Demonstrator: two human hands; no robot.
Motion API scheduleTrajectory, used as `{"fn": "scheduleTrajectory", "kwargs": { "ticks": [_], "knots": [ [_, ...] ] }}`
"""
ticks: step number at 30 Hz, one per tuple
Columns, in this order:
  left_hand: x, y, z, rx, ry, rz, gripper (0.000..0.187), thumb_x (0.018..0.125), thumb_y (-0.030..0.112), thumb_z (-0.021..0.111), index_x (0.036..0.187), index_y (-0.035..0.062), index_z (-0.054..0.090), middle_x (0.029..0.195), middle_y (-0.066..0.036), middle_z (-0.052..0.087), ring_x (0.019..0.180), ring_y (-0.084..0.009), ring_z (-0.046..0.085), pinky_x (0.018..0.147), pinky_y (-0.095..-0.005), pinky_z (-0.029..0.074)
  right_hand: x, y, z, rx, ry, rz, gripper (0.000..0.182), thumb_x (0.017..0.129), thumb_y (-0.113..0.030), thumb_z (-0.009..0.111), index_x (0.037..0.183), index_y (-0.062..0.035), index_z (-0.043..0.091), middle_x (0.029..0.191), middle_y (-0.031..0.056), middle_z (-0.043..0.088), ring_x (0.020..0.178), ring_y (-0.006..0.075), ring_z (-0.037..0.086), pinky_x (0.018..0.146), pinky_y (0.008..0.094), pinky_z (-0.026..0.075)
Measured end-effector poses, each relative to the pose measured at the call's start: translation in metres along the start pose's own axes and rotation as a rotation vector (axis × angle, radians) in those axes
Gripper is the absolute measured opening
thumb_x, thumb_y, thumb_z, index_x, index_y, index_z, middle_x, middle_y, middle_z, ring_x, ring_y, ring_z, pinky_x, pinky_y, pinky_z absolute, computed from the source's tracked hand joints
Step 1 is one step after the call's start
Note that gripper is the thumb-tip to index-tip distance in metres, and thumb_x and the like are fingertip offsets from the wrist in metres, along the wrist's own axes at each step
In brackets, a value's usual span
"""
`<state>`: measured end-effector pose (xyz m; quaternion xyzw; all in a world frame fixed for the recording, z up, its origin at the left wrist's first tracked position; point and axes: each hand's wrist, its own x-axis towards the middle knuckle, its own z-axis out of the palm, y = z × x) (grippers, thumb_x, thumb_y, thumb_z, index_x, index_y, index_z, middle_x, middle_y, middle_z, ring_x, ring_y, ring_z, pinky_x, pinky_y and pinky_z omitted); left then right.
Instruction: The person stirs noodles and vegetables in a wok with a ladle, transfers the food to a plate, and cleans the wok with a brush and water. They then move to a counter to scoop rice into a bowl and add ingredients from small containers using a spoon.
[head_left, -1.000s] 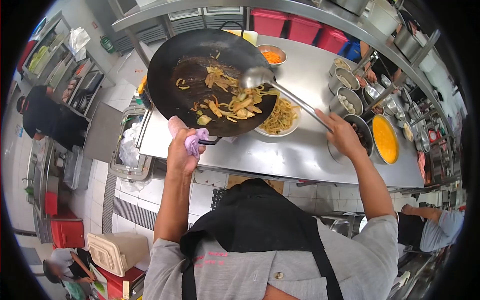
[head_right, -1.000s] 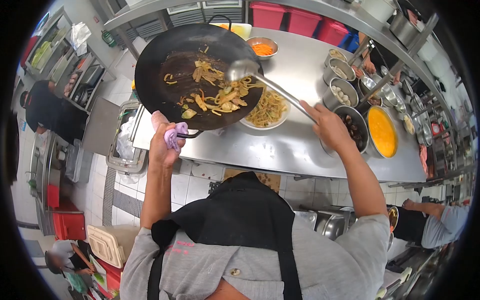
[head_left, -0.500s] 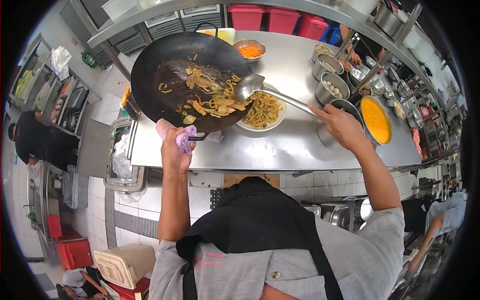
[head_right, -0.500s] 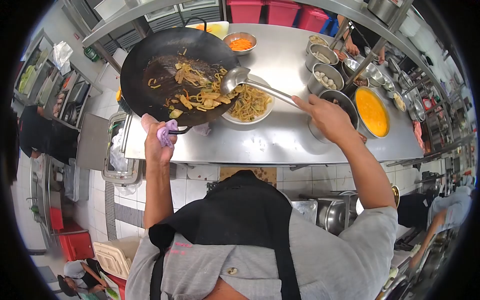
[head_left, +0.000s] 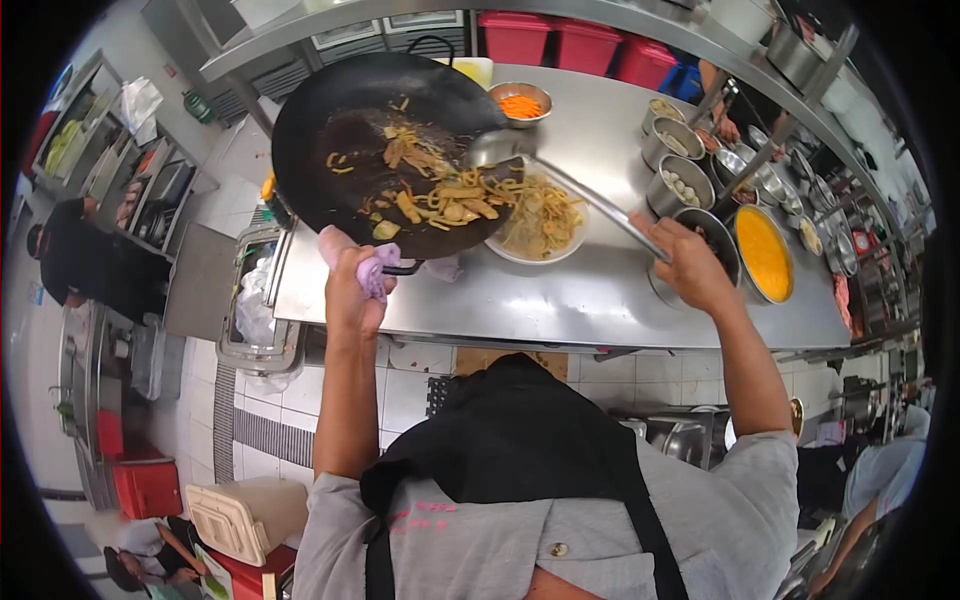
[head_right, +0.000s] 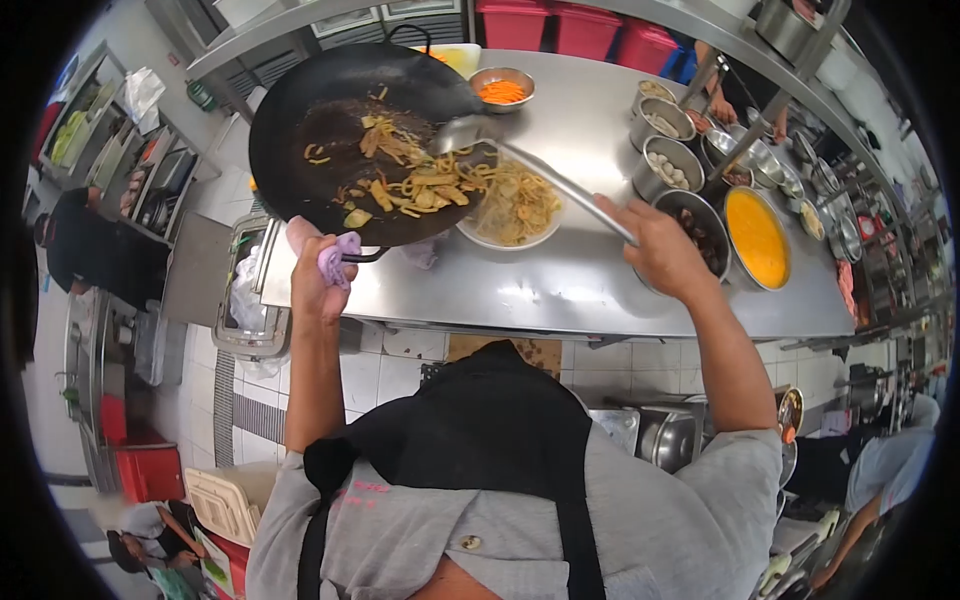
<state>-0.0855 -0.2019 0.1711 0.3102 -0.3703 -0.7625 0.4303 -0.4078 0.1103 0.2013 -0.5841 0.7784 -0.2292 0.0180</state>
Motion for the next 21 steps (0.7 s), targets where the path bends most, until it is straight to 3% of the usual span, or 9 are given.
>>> {"fn": "scheduleTrajectory", "kwargs": {
  "ticks": [7, 16, 21],
  "knots": [
    [0.001, 0.0, 0.0, -0.051, -0.034, -0.031, 0.013, 0.083, 0.012, 0.065, 0.092, 0.0064, 0.056, 0.083, -0.005, 0.058, 0.071, -0.0171, 0.059, 0.05, -0.0316, 0.045, 0.027, -0.042, 0.052, -0.117, -0.123, -0.112, 0.073, 0.083, 0.001, 0.051, 0.149, -0.0268, 0.041, 0.1, 0.0112, 0.053, 0.087, 0.0306, 0.062, 0.081, 0.0426, 0.053],
    [0.011, -0.002, -0.002, -0.059, -0.039, -0.046, 0.011, 0.085, 0.012, 0.063, 0.093, 0.0072, 0.057, 0.083, -0.004, 0.059, 0.072, -0.0167, 0.06, 0.05, -0.0305, 0.044, 0.002, 0.013, 0.011, -0.381, -0.143, 0.024, 0.065, 0.087, 0.0, 0.048, 0.144, -0.0295, 0.048, 0.093, 0.0088, 0.054, 0.085, 0.0277, 0.063, 0.075, 0.0413, 0.054],
    [0.013, -0.008, 0.006, -0.017, 0.026, 0.007, 0.013, 0.085, 0.012, 0.063, 0.095, 0.0067, 0.057, 0.084, -0.007, 0.062, 0.07, -0.018, 0.061, 0.049, -0.029, 0.044, -0.018, 0.031, -0.005, -0.398, -0.077, -0.003, 0.067, 0.085, 0.0, 0.052, 0.146, -0.0276, 0.046, 0.095, 0.0092, 0.053, 0.085, 0.0287, 0.063, 0.075, 0.0414, 0.053]
  ]
}}
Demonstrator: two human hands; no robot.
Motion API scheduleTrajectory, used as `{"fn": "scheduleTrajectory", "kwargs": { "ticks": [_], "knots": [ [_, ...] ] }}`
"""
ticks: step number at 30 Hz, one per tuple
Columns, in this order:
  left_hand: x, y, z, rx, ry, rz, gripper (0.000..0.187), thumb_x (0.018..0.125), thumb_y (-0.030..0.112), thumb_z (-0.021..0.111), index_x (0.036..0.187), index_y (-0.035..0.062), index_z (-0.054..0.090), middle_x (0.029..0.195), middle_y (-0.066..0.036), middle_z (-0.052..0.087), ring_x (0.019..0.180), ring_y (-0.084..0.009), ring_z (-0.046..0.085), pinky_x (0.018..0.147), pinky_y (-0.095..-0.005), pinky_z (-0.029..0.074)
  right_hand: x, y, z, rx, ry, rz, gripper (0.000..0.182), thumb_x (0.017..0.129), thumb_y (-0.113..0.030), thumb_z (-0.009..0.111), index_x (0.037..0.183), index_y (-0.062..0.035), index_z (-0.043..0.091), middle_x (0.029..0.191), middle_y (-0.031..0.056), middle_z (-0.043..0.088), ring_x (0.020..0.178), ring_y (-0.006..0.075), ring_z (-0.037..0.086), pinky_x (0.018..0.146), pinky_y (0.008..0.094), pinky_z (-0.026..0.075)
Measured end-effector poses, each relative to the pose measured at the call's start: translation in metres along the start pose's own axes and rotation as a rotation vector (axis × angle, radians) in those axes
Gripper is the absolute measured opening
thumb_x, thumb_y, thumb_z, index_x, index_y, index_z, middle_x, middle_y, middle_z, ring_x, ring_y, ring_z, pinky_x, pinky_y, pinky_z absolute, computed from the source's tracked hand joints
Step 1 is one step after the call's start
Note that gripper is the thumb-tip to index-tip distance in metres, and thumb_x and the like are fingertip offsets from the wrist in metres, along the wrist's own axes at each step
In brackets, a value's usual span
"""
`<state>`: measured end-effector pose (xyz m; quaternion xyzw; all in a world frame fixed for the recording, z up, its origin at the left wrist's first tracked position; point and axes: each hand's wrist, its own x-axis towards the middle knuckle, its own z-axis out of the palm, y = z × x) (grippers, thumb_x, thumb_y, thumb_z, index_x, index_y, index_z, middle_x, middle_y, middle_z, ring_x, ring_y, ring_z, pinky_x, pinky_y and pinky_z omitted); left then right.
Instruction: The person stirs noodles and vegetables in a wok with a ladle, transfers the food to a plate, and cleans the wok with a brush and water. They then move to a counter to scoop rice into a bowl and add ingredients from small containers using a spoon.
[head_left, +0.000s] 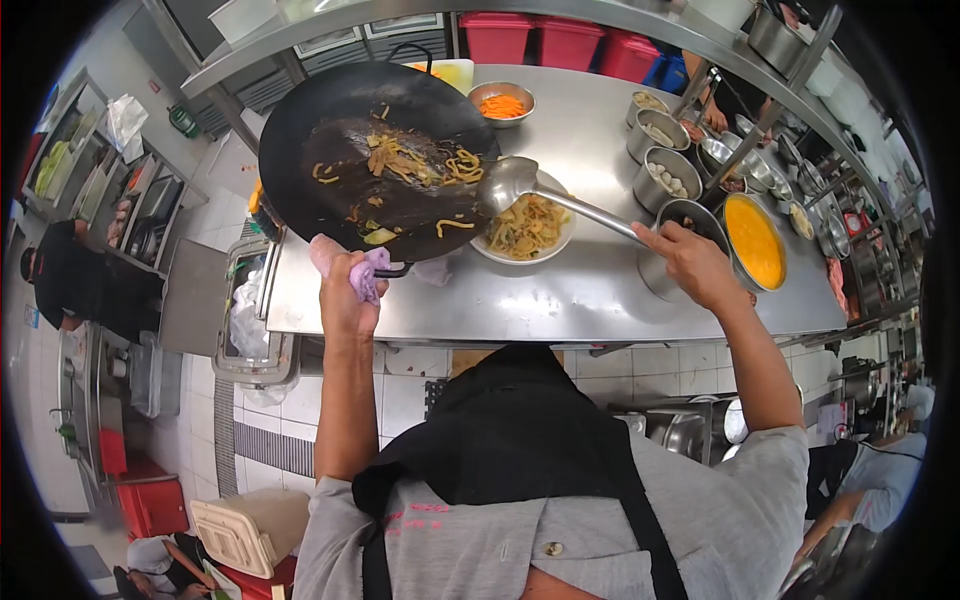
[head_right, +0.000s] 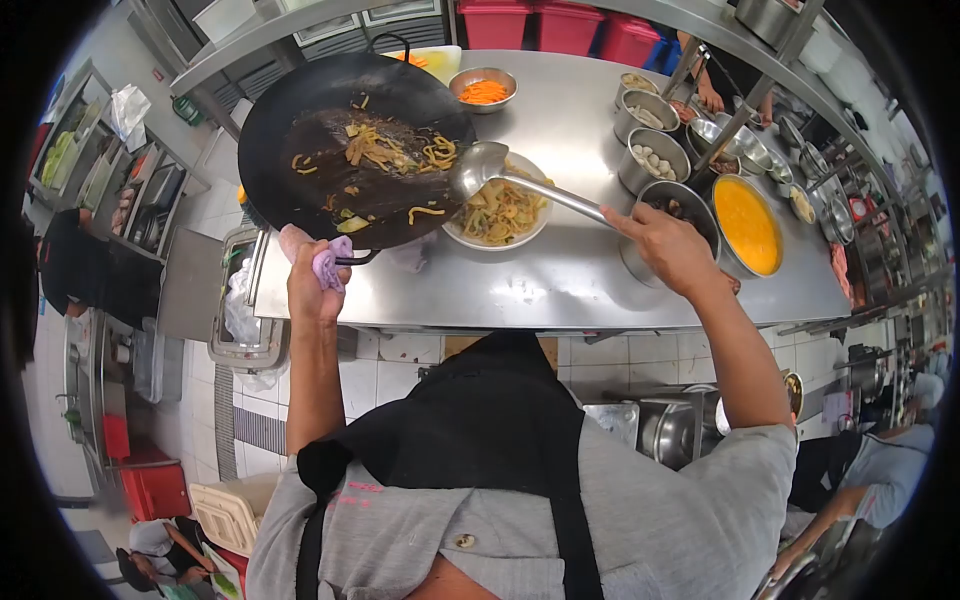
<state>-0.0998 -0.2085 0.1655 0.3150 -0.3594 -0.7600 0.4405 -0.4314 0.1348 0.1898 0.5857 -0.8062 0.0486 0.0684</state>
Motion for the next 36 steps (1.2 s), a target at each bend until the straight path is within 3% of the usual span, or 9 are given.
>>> {"fn": "scheduleTrajectory", "kwargs": {
  "ticks": [3, 11, 15, 19, 22, 26, 31, 36],
  "knots": [
    [0.002, 0.0, 0.0, 0.06, 0.004, 0.029, 0.017, 0.083, 0.014, 0.064, 0.095, 0.004, 0.057, 0.087, -0.007, 0.059, 0.075, -0.0187, 0.06, 0.053, -0.033, 0.046, -0.007, 0.001, -0.009, 0.029, -0.009, 0.048, 0.07, 0.082, 0.001, 0.054, 0.147, -0.0253, 0.044, 0.096, 0.0097, 0.053, 0.087, 0.0296, 0.063, 0.077, 0.0412, 0.053],
    [-0.008, 0.01, -0.006, 0.053, 0.003, 0.019, 0.02, 0.081, 0.014, 0.065, 0.096, 0.004, 0.057, 0.086, -0.007, 0.059, 0.076, -0.0191, 0.06, 0.053, -0.0327, 0.046, 0.042, -0.024, 0.013, 0.29, 0.052, 0.105, 0.077, 0.08, 0.004, 0.053, 0.151, -0.0235, 0.038, 0.1, 0.0137, 0.052, 0.09, 0.0346, 0.06, 0.083, 0.0438, 0.05],
    [-0.012, 0.012, -0.007, 0.0, -0.064, -0.002, 0.02, 0.081, 0.014, 0.066, 0.096, 0.0047, 0.056, 0.086, -0.006, 0.059, 0.075, -0.0188, 0.06, 0.053, -0.032, 0.045, 0.075, -0.053, 0.027, 0.18, 0.054, 0.131, 0.073, 0.082, 0.002, 0.052, 0.149, -0.0252, 0.04, 0.103, 0.0141, 0.054, 0.091, 0.0353, 0.061, 0.081, 0.0459, 0.05],
    [-0.014, 0.01, 0.001, -0.054, -0.033, 0.023, 0.01, 0.086, 0.012, 0.063, 0.092, 0.0085, 0.057, 0.08, -0.005, 0.061, 0.069, -0.0171, 0.061, 0.047, -0.0282, 0.042, 0.039, -0.058, 0.016, 0.109, -0.071, 0.161, 0.071, 0.083, 0.002, 0.051, 0.149, -0.0233, 0.041, 0.101, 0.013, 0.055, 0.093, 0.0335, 0.061, 0.079, 0.0461, 0.051],
    [-0.006, 0.008, 0.001, -0.06, -0.047, 0.033, 0.01, 0.086, 0.012, 0.063, 0.094, 0.0085, 0.056, 0.08, -0.004, 0.059, 0.069, -0.0168, 0.06, 0.048, -0.0291, 0.042, -0.002, -0.039, 0.017, 0.103, 0.027, 0.082, 0.069, 0.083, 0.003, 0.051, 0.148, -0.0221, 0.044, 0.098, 0.0123, 0.055, 0.09, 0.0323, 0.062, 0.077, 0.0445, 0.051],
    [-0.003, 0.009, 0.002, -0.018, -0.024, 0.042, 0.012, 0.086, 0.013, 0.064, 0.094, 0.0078, 0.056, 0.082, -0.005, 0.06, 0.069, -0.0171, 0.06, 0.048, -0.0292, 0.042, -0.025, -0.032, 0.0, 0.099, 0.003, 0.099, 0.067, 0.082, 0.003, 0.052, 0.144, -0.0203, 0.049, 0.097, 0.0114, 0.056, 0.083, 0.0315, 0.062, 0.075, 0.042, 0.053],
    [-0.005, 0.012, 0.0, -0.014, -0.043, -0.005, 0.013, 0.084, 0.013, 0.064, 0.092, 0.0065, 0.058, 0.082, -0.006, 0.061, 0.068, -0.0177, 0.061, 0.047, -0.0276, 0.041, 0.008, -0.075, 0.011, 0.331, 0.133, -0.096, 0.07, 0.08, 0.004, 0.053, 0.145, -0.0225, 0.048, 0.102, 0.0102, 0.058, 0.086, 0.0305, 0.063, 0.074, 0.0409, 0.053],
    [-0.006, 0.012, -0.004, -0.018, -0.052, -0.012, 0.013, 0.084, 0.013, 0.064, 0.094, 0.0062, 0.059, 0.083, -0.008, 0.063, 0.071, -0.0194, 0.063, 0.048, -0.0281, 0.044, 0.039, -0.097, 0.041, 0.377, 0.048, -0.157, 0.075, 0.079, 0.005, 0.052, 0.146, -0.0265, 0.046, 0.096, 0.0105, 0.055, 0.084, 0.0305, 0.06, 0.074, 0.0403, 0.052]
  ]
}}
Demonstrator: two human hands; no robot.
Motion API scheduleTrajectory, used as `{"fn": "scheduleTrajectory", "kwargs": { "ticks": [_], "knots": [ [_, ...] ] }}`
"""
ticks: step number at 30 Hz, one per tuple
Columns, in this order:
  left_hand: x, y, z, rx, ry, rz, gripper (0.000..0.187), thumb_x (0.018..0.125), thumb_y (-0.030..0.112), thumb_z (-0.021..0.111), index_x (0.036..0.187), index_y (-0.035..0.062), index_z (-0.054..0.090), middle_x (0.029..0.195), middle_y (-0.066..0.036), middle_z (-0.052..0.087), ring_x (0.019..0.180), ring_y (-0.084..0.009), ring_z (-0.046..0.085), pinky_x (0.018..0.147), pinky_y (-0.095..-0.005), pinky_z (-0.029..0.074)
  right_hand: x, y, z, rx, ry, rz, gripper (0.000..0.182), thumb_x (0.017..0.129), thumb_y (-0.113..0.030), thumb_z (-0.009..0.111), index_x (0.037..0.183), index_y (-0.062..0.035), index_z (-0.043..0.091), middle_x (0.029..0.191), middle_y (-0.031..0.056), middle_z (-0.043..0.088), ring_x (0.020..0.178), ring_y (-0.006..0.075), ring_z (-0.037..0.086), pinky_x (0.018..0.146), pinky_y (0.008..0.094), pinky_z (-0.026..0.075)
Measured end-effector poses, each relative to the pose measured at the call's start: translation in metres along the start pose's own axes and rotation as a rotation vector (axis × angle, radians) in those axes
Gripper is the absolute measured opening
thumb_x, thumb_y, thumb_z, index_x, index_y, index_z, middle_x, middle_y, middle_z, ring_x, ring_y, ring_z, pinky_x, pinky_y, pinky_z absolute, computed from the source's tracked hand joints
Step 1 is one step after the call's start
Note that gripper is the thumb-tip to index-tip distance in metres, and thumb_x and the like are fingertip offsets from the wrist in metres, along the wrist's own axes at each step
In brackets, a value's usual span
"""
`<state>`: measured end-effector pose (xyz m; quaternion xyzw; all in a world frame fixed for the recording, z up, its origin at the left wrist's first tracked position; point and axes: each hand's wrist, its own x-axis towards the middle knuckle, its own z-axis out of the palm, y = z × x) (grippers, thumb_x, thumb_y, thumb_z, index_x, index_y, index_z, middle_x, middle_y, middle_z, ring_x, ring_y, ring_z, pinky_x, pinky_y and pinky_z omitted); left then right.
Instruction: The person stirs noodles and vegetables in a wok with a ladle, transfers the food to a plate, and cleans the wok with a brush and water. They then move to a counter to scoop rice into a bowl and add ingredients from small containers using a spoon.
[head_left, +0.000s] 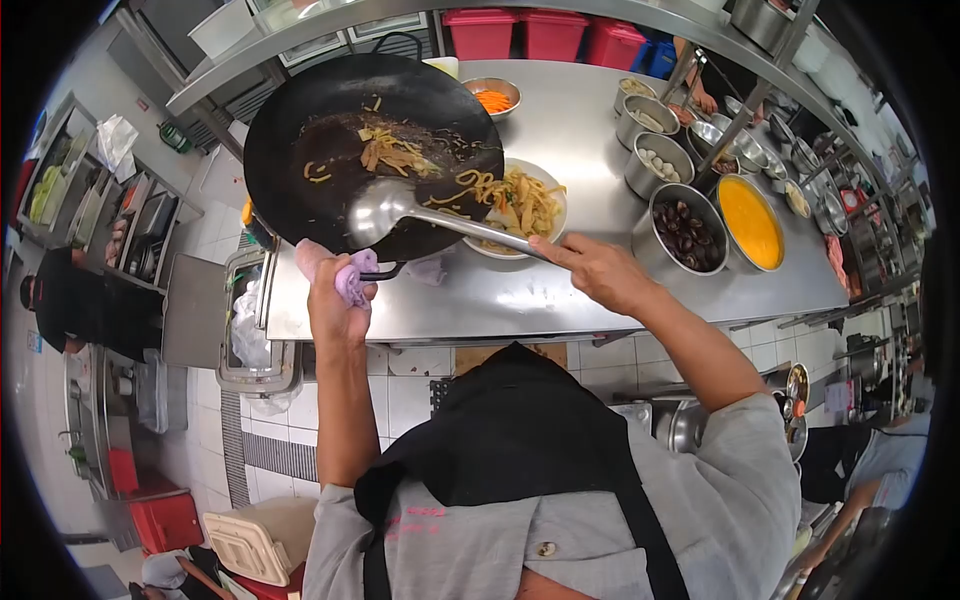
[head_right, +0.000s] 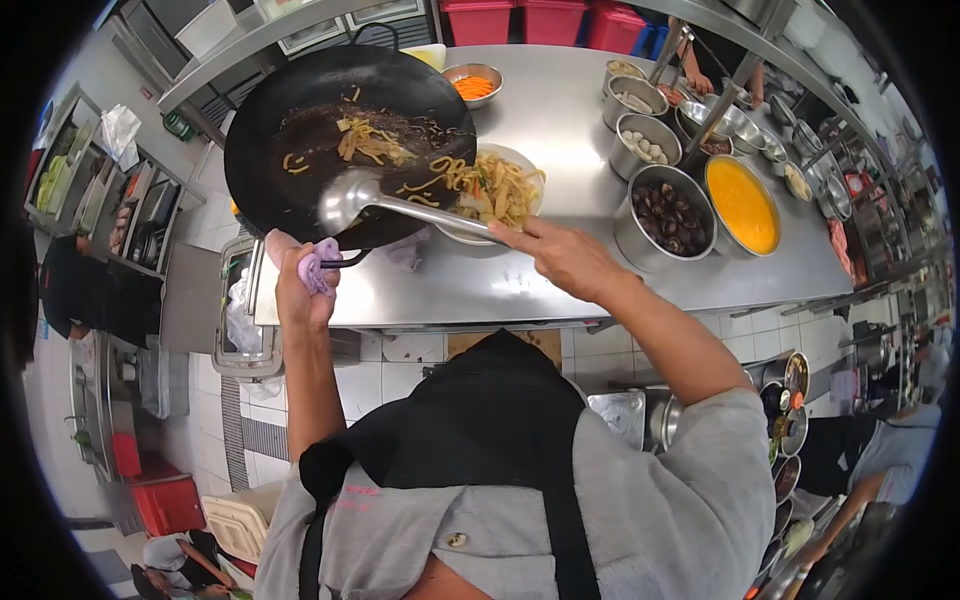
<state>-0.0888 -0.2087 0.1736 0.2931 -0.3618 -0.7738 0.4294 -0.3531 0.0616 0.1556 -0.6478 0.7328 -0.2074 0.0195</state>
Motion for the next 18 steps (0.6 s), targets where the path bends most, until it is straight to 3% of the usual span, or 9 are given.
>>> {"fn": "scheduleTrajectory", "kwargs": {
  "ticks": [3, 10, 14, 17, 18],
  "knots": [
    [-0.003, -0.001, 0.001, 0.019, 0.012, 0.02, 0.019, 0.082, 0.014, 0.065, 0.096, 0.0046, 0.059, 0.085, -0.006, 0.061, 0.073, -0.0189, 0.062, 0.05, -0.0307, 0.044, -0.027, 0.038, -0.003, -0.069, -0.019, 0.044, 0.076, 0.079, 0.004, 0.055, 0.147, -0.0293, 0.043, 0.102, 0.0096, 0.057, 0.09, 0.031, 0.062, 0.077, 0.0427, 0.052],
    [0.005, -0.001, -0.001, 0.058, 0.023, 0.039, 0.019, 0.082, 0.015, 0.065, 0.095, 0.0036, 0.059, 0.085, -0.006, 0.061, 0.072, -0.0196, 0.062, 0.052, -0.0313, 0.045, -0.083, 0.067, -0.059, -0.377, 0.007, 0.197, 0.07, 0.081, 0.003, 0.054, 0.145, -0.0239, 0.046, 0.1, 0.0096, 0.056, 0.091, 0.0304, 0.062, 0.078, 0.0428, 0.052],
    [0.007, -0.002, -0.003, 0.052, 0.046, 0.052, 0.014, 0.085, 0.015, 0.065, 0.094, 0.0081, 0.057, 0.082, -0.006, 0.061, 0.07, -0.0176, 0.062, 0.047, -0.0282, 0.044, -0.076, 0.06, -0.07, -0.307, 0.01, 0.307, 0.07, 0.08, 0.002, 0.056, 0.145, -0.0228, 0.047, 0.099, 0.0124, 0.054, 0.091, 0.033, 0.061, 0.078, 0.0434, 0.051],
    [0.001, 0.001, -0.003, 0.048, 0.03, 0.031, 0.017, 0.082, 0.014, 0.064, 0.095, 0.0065, 0.057, 0.083, -0.005, 0.059, 0.072, -0.0193, 0.062, 0.052, -0.0325, 0.046, -0.046, 0.053, -0.056, -0.095, 0.098, 0.239, 0.072, 0.08, 0.001, 0.057, 0.146, -0.0236, 0.046, 0.1, 0.0138, 0.054, 0.093, 0.034, 0.06, 0.082, 0.0432, 0.051],
    [-0.003, 0.003, 0.002, 0.03, 0.04, 0.017, 0.011, 0.087, 0.014, 0.062, 0.095, 0.0089, 0.056, 0.081, -0.005, 0.06, 0.068, -0.0174, 0.061, 0.047, -0.0284, 0.045, -0.029, 0.047, -0.052, -0.023, 0.074, 0.269, 0.072, 0.081, 0.0, 0.058, 0.147, -0.0247, 0.045, 0.102, 0.0143, 0.055, 0.095, 0.0349, 0.06, 0.085, 0.0438, 0.049]
  ]
}}
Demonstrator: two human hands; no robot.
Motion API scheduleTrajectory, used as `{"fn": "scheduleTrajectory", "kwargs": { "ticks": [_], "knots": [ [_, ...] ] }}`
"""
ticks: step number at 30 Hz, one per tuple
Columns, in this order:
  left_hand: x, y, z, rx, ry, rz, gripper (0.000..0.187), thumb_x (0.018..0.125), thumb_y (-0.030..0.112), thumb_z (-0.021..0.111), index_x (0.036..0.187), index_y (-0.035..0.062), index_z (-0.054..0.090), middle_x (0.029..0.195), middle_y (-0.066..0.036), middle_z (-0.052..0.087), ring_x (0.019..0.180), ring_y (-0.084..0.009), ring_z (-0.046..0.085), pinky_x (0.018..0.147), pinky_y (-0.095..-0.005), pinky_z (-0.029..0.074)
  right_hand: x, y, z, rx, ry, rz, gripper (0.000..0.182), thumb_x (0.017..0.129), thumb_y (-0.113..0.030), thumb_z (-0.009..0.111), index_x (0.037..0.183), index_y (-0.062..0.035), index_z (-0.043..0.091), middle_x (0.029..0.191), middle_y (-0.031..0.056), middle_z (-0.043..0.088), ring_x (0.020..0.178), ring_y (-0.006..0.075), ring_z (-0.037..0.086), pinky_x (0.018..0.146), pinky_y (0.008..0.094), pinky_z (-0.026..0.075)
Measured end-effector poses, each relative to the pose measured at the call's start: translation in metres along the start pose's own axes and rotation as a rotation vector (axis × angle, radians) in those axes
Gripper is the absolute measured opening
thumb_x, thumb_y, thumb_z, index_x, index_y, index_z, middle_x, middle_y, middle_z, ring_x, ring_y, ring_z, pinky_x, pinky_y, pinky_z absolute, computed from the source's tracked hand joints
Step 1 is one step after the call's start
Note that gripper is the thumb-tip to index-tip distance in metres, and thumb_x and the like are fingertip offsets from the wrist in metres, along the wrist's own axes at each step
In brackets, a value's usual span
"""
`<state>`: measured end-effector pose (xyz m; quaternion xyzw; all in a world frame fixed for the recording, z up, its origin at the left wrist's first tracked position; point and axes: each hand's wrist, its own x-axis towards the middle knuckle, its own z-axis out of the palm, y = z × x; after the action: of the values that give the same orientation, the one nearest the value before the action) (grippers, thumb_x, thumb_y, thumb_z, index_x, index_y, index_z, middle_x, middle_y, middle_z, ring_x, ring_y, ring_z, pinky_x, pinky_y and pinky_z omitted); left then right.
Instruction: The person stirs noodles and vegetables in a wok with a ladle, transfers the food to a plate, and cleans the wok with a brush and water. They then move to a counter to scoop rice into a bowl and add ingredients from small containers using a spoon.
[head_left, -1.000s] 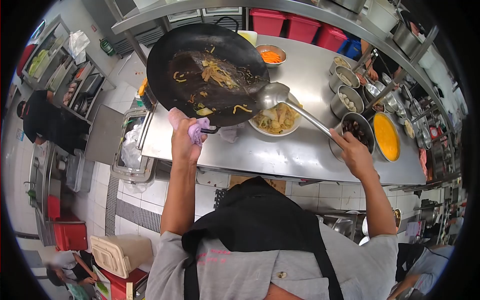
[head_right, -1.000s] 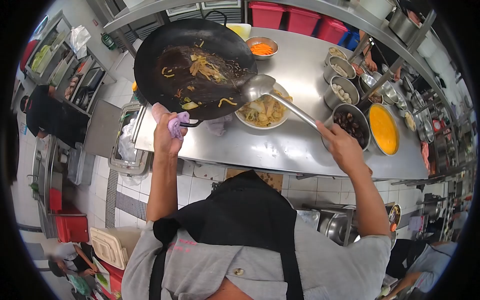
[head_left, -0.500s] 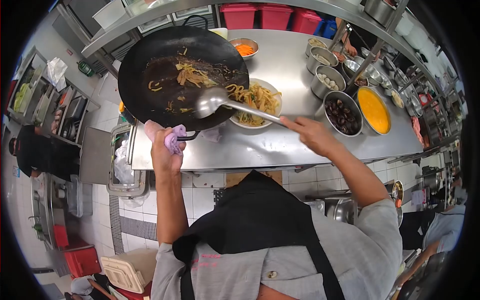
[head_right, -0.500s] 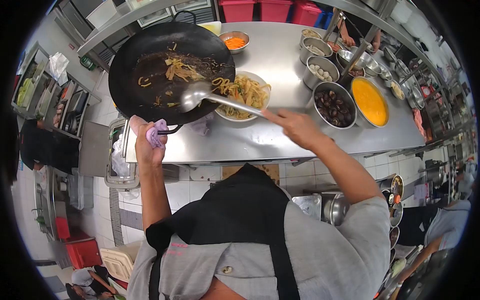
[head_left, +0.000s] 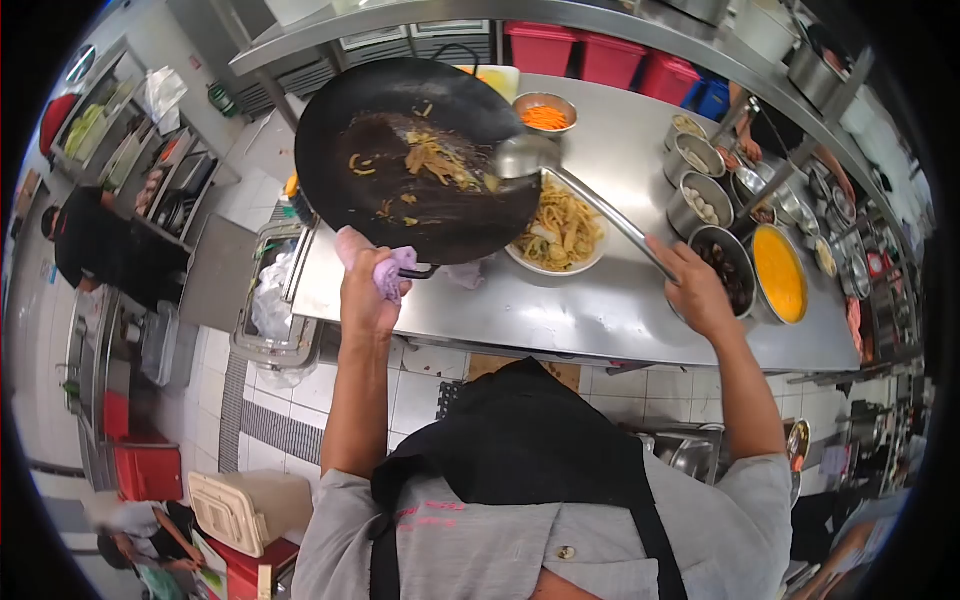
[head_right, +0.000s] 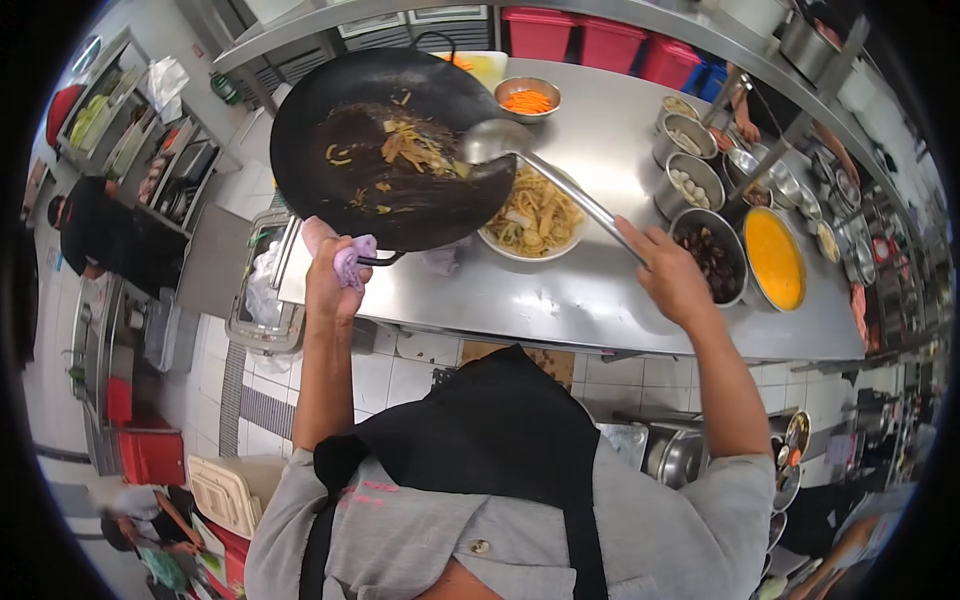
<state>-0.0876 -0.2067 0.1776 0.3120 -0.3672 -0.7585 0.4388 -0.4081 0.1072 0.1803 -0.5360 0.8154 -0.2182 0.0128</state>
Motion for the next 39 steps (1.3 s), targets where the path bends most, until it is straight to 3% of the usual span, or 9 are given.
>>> {"fn": "scheduleTrajectory", "kwargs": {
  "ticks": [8, 11, 15, 20, 27, 30, 32, 34, 39],
  "knots": [
    [-0.023, 0.005, 0.0, -0.051, 0.002, -0.045, 0.009, 0.089, 0.013, 0.06, 0.093, 0.0071, 0.055, 0.082, -0.006, 0.061, 0.068, -0.0176, 0.062, 0.047, -0.0276, 0.046, 0.116, -0.077, 0.069, 0.221, 0.024, -0.107, 0.071, 0.083, -0.001, 0.059, 0.148, -0.0249, 0.041, 0.117, 0.0166, 0.056, 0.104, 0.0378, 0.059, 0.091, 0.0441, 0.049],
    [-0.024, 0.008, 0.004, -0.075, -0.01, -0.035, 0.012, 0.087, 0.012, 0.061, 0.095, 0.0064, 0.055, 0.083, -0.006, 0.06, 0.07, -0.0179, 0.062, 0.049, -0.0289, 0.046, 0.095, -0.064, 0.081, 0.129, 0.083, -0.108, 0.073, 0.081, 0.0, 0.058, 0.149, -0.0245, 0.042, 0.113, 0.0161, 0.056, 0.103, 0.0375, 0.059, 0.089, 0.0452, 0.048],
    [-0.017, 0.006, 0.0, -0.066, -0.005, -0.038, 0.021, 0.083, 0.011, 0.064, 0.1, 0.0052, 0.054, 0.087, -0.006, 0.059, 0.074, -0.0179, 0.062, 0.051, -0.0314, 0.046, 0.035, -0.019, 0.065, 0.022, -0.047, -0.047, 0.078, 0.078, 0.004, 0.054, 0.148, -0.0253, 0.042, 0.106, 0.0134, 0.056, 0.097, 0.0337, 0.061, 0.083, 0.0449, 0.05],
    [-0.013, 0.005, 0.003, -0.028, 0.031, -0.039, 0.01, 0.086, 0.013, 0.062, 0.093, 0.0083, 0.057, 0.082, -0.005, 0.06, 0.069, -0.0166, 0.062, 0.048, -0.0274, 0.045, 0.051, -0.052, 0.04, 0.05, 0.023, -0.18, 0.077, 0.079, 0.004, 0.054, 0.149, -0.0257, 0.042, 0.104, 0.0126, 0.055, 0.092, 0.033, 0.061, 0.081, 0.0443, 0.05],
    [-0.007, 0.005, -0.005, -0.007, -0.061, -0.053, 0.011, 0.084, 0.013, 0.065, 0.09, 0.0086, 0.058, 0.079, -0.004, 0.06, 0.07, -0.0164, 0.061, 0.048, -0.029, 0.044, 0.109, -0.076, 0.065, 0.07, -0.037, -0.375, 0.076, 0.081, 0.0, 0.059, 0.15, -0.0259, 0.039, 0.124, 0.0119, 0.054, 0.108, 0.0327, 0.059, 0.092, 0.0413, 0.05],
    [-0.001, 0.007, -0.009, -0.047, -0.109, -0.09, 0.01, 0.085, 0.012, 0.064, 0.091, 0.0082, 0.058, 0.079, -0.003, 0.06, 0.069, -0.0161, 0.061, 0.049, -0.0286, 0.044, 0.081, -0.028, 0.04, -0.067, -0.016, -0.341, 0.074, 0.083, 0.002, 0.054, 0.148, -0.0328, 0.041, 0.107, 0.0109, 0.056, 0.096, 0.0335, 0.062, 0.083, 0.043, 0.052],
    [0.002, 0.006, -0.014, -0.077, -0.099, -0.076, 0.011, 0.086, 0.013, 0.064, 0.092, 0.0068, 0.058, 0.08, -0.007, 0.061, 0.069, -0.0179, 0.062, 0.048, -0.0277, 0.044, 0.058, -0.022, -0.002, -0.191, -0.237, -0.09, 0.076, 0.082, 0.003, 0.055, 0.148, -0.0316, 0.041, 0.107, 0.0108, 0.057, 0.095, 0.0333, 0.063, 0.083, 0.0439, 0.052],
    [0.007, 0.003, -0.016, -0.102, -0.082, -0.048, 0.014, 0.087, 0.015, 0.064, 0.093, 0.0043, 0.058, 0.082, -0.013, 0.065, 0.069, -0.0215, 0.064, 0.046, -0.0259, 0.046, 0.04, -0.006, -0.02, -0.216, -0.19, -0.061, 0.079, 0.08, 0.005, 0.057, 0.149, -0.03, 0.04, 0.105, 0.0117, 0.057, 0.095, 0.0332, 0.063, 0.084, 0.0443, 0.051],
    [0.005, 0.003, -0.013, -0.067, -0.073, -0.056, 0.012, 0.086, 0.013, 0.064, 0.094, 0.0061, 0.057, 0.084, -0.007, 0.061, 0.072, -0.0186, 0.061, 0.05, -0.0292, 0.045, 0.04, 0.0, -0.016, -0.14, -0.081, -0.06, 0.084, 0.076, 0.007, 0.06, 0.15, -0.0261, 0.038, 0.103, 0.0135, 0.055, 0.094, 0.0332, 0.061, 0.085, 0.0439, 0.05]
  ]
}}
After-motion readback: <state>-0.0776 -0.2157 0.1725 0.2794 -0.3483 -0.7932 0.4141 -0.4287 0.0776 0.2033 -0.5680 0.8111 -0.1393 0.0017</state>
